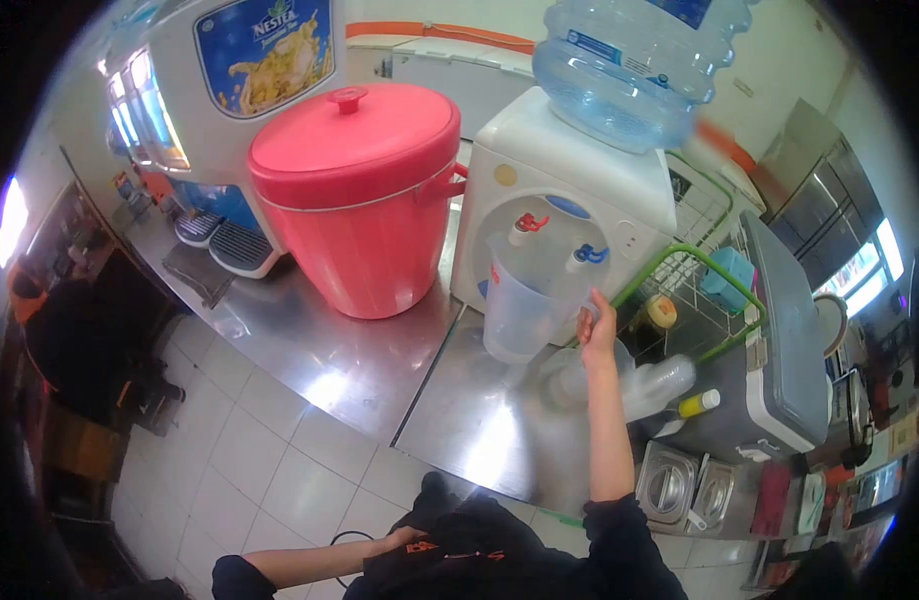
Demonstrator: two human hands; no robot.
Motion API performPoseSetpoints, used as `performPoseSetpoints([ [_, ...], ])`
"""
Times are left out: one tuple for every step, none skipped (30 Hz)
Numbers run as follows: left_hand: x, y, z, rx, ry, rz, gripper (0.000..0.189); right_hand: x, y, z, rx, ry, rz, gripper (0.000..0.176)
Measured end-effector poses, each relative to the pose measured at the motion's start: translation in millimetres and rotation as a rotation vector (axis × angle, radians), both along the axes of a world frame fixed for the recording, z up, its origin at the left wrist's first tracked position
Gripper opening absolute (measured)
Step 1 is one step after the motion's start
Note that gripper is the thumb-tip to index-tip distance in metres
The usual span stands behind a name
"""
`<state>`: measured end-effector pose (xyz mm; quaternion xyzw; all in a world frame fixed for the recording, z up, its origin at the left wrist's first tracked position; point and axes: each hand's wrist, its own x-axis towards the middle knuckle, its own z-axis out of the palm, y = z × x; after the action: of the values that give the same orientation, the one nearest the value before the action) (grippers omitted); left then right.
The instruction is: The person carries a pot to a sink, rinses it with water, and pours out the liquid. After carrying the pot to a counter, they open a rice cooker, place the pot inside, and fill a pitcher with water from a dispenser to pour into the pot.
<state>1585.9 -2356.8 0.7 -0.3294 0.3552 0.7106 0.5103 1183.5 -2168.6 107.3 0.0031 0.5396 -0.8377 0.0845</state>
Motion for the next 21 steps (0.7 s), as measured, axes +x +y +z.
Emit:
performPoseSetpoints([
  [0,0,0,0.003,0.000,0.006,0.028,-1,0,0,-0.004,-0.008,-0.009,0.024],
  [-1,1,0,0.008,0.002,0.013,0.028,-2,0,-1,-0.008,-0.016,-0.020,0.024],
  [-1,1,0,0.013,0.004,0.018,0.028,-3,0,-1,-0.001,-0.018,-0.011,0.024],
  [-2,1,1,0.012,0.005,0.024,0.028,-4,-1,-2,-0.008,-0.027,-0.029,0.024],
  [-3,2,1,0.016,0.006,0.026,0.028,-4,-3,0,-0.016,-0.034,-0.048,0.024],
  [-3,2,1,0.018,0.008,0.030,0.028,-3,-4,1,-0.013,-0.034,-0.043,0.024],
  [-3,3,1,0.023,0.010,0.031,0.028,-2,-4,3,-0.001,-0.045,-0.053,0.029],
  [-4,3,1,0.024,0.011,0.034,0.028,0,-5,5,0.011,-0.056,-0.064,0.035],
  [-4,2,1,0.023,0.013,0.036,0.028,1,-6,7,0.012,-0.056,-0.062,0.035],
  [-4,2,1,0.027,0.013,0.038,0.028,2,-7,10,0.022,-0.069,-0.080,0.036],
  [-4,1,1,0.026,0.013,0.043,0.028,2,-7,10,0.030,-0.082,-0.098,0.037],
  [-5,1,1,0.025,0.014,0.048,0.029,0,-8,8,0.031,-0.082,-0.094,0.037],
  [-5,1,1,0.027,0.015,0.052,0.029,-1,-6,6,0.005,-0.112,-0.097,0.033],
  [-5,1,1,0.030,0.016,0.056,0.029,-3,-5,4,-0.023,-0.141,-0.097,0.030],
  [-4,-1,1,0.029,0.020,0.065,0.029,-5,-3,1,-0.026,-0.133,-0.127,0.025],
  [-4,-2,1,0.030,0.024,0.073,0.029,-7,-4,-1,-0.035,-0.126,-0.142,0.022],
  [-2,-1,1,0.038,0.034,0.081,0.029,-6,-2,0,-0.007,-0.196,-0.177,0.022],
  [-1,1,0,0.039,0.050,0.089,0.029,-6,3,-2,-0.016,-0.167,-0.095,0.019],
  [0,3,-1,0.044,0.068,0.098,0.029,-12,6,-12,-0.035,-0.103,-0.072,0.018],
  [-1,5,-2,0.051,0.094,0.099,0.029,-30,10,-32,0.042,-0.126,-0.185,0.016],
  [-1,6,-3,0.051,0.116,0.110,0.029,-37,10,-40,-0.075,-0.099,-0.179,0.017],
])
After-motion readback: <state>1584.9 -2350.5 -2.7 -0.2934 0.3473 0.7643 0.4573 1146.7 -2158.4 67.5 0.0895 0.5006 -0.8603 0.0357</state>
